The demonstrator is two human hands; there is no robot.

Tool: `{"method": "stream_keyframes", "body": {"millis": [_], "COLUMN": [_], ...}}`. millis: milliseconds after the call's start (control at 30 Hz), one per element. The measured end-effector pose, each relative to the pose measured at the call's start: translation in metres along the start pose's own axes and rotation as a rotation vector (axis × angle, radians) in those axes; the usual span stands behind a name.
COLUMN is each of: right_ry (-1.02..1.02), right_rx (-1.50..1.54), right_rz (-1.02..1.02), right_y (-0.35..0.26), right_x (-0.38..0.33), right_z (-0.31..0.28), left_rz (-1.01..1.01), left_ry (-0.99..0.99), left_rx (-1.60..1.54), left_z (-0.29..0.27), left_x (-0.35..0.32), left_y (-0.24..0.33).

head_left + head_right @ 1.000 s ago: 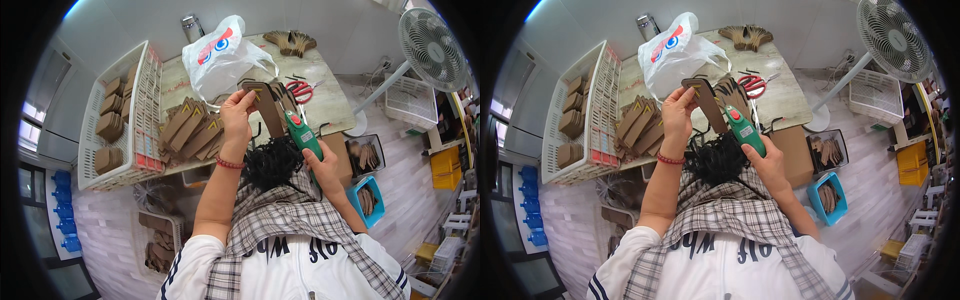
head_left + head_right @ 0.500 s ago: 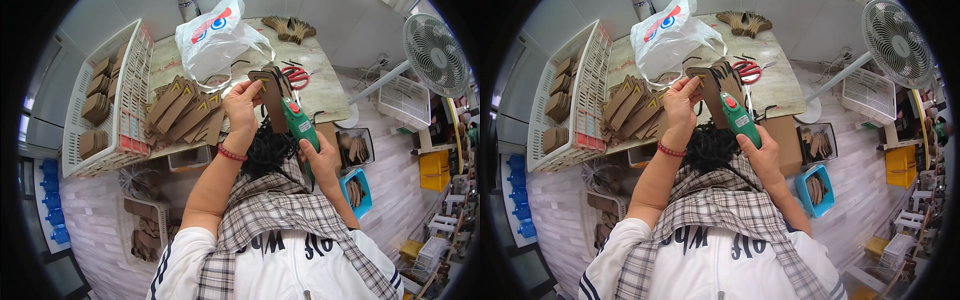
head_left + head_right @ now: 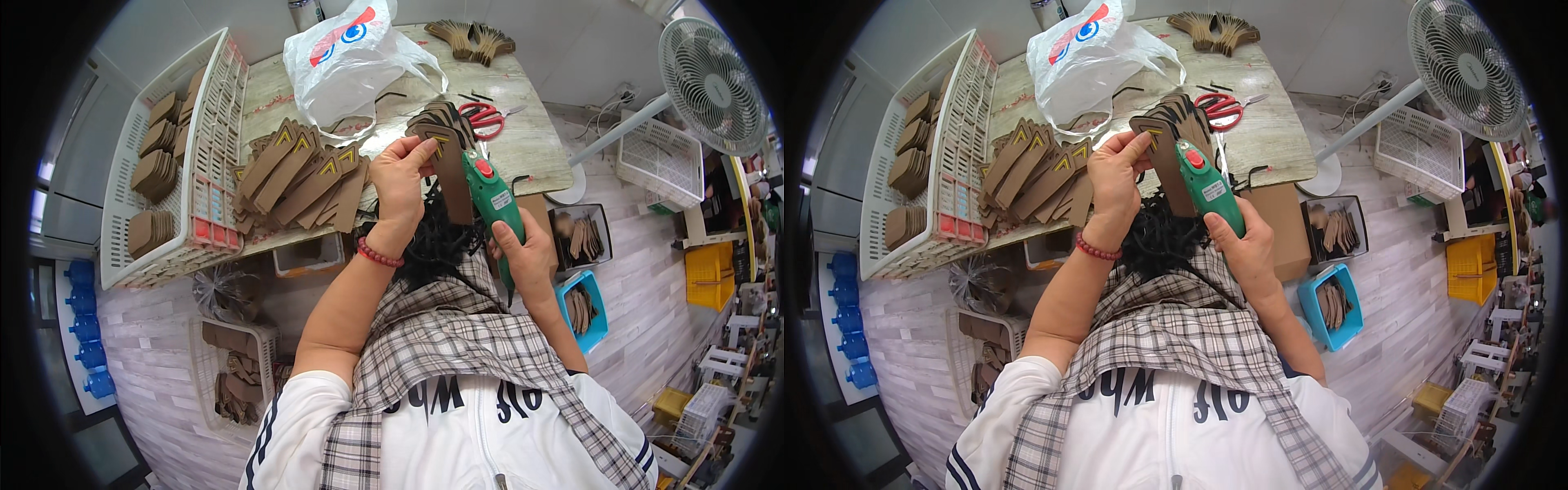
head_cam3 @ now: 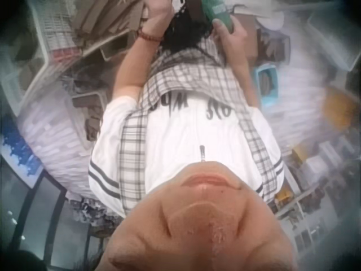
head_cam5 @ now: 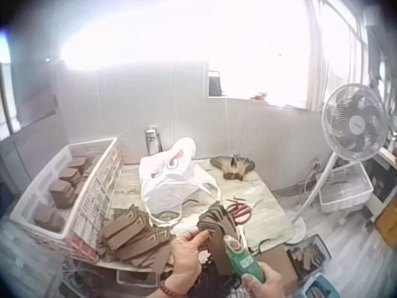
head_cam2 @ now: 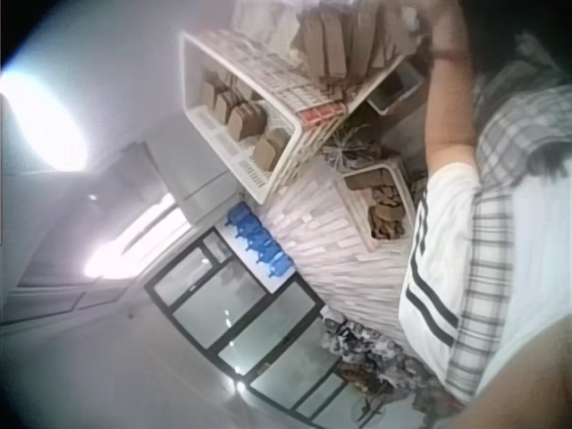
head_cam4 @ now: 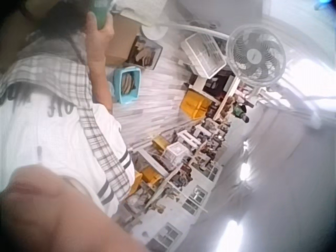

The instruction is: The person uses a green rotary tool to trim the edges of small cardboard pieces marked with yellow arrows. After trimming, the person stacks the pieces and places them into a white plastic bag, then transfers the bag contents into a black tray.

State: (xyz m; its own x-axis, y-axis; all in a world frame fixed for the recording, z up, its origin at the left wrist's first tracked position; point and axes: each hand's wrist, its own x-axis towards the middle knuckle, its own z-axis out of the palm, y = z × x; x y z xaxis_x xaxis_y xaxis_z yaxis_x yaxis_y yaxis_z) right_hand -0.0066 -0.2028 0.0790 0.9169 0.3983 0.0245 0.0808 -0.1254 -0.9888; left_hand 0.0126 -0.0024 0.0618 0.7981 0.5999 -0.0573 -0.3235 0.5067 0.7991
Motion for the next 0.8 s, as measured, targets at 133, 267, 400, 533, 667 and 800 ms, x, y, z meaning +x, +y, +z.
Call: {"method": "stream_keyframes", "body": {"millis": [133,267,400,533,667,800], "right_ry": [-0.001,0.004,-0.010,-0.040,-0.032,-0.034], "right_rx": [0.012,0.031,0.000,-0.029,-0.008,0.021], "right_rz": [-0.003,0.014,0.002,0.000,-0.001,0.000], "right_y": [-0.002,-0.002,0.000,-0.001,-0.001,0.000], "right_x": [0.001,0.001,0.000,0.000,0.000,0.000], "right_z": [-0.001,-0.001,-0.001,-0.001,0.000,0.000], "left_rz": [0.029,0.103,0.185,0.220,0.222,0.260], "left_ry": [-0.038,-0.100,-0.111,-0.114,-0.142,-0.161], "left_rx": [0.047,0.121,0.234,0.287,0.302,0.362], "left_z": [-0.002,-0.007,-0.008,-0.012,-0.010,-0.015], "left_x": [-0.002,-0.001,0.001,0.005,0.004,0.009], "left_y": [0.001,0.007,0.016,0.019,0.025,0.023]}}
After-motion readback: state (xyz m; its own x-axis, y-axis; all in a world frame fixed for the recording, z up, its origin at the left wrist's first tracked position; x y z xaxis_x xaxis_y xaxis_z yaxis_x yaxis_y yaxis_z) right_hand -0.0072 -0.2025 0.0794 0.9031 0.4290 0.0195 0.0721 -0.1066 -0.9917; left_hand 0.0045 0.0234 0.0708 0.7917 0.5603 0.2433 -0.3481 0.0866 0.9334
